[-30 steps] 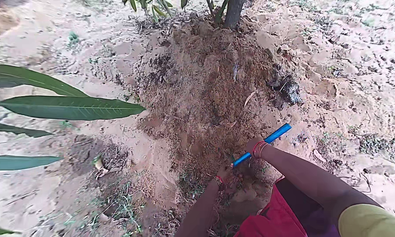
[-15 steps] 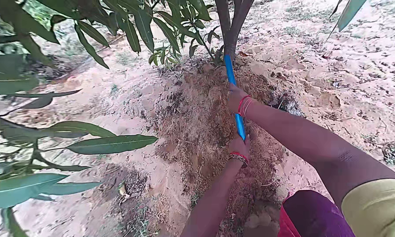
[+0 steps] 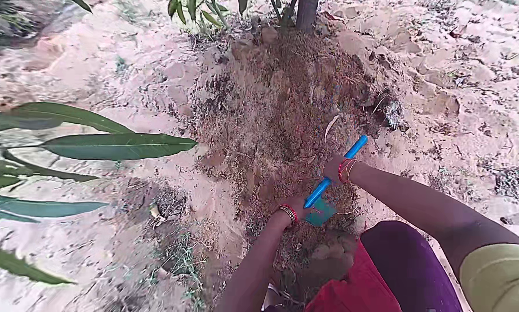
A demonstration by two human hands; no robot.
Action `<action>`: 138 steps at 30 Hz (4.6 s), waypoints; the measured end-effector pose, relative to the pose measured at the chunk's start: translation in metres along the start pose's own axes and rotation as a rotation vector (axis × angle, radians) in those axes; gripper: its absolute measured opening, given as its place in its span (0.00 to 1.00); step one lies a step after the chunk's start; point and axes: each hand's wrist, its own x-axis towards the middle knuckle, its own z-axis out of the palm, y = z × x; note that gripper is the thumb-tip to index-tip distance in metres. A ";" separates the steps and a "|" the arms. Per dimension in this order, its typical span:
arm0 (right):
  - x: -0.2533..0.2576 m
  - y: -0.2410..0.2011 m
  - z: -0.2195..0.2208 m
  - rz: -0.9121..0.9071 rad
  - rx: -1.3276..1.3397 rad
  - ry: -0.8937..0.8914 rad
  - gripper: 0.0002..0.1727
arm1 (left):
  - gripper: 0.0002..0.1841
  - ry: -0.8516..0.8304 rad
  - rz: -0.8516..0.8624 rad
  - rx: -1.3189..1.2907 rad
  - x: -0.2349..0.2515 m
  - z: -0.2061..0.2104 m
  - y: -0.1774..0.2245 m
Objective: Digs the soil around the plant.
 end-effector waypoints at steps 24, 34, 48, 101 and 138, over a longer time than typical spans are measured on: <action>0.097 -0.063 0.114 -0.045 0.669 0.025 0.27 | 0.22 0.711 -0.364 -1.196 0.141 0.081 -0.128; 0.041 0.004 0.105 0.029 0.299 -0.172 0.25 | 0.23 0.403 -0.207 -1.439 0.130 0.134 -0.049; -0.040 0.010 0.042 0.126 -0.054 -0.239 0.15 | 0.36 0.095 0.141 -0.595 0.085 0.130 0.012; -0.037 0.078 0.227 1.311 2.395 0.903 0.10 | 0.30 0.103 0.055 0.131 -0.099 0.014 -0.139; -0.040 0.023 0.253 0.410 1.159 0.495 0.23 | 0.26 0.276 0.407 0.734 0.103 -0.019 0.133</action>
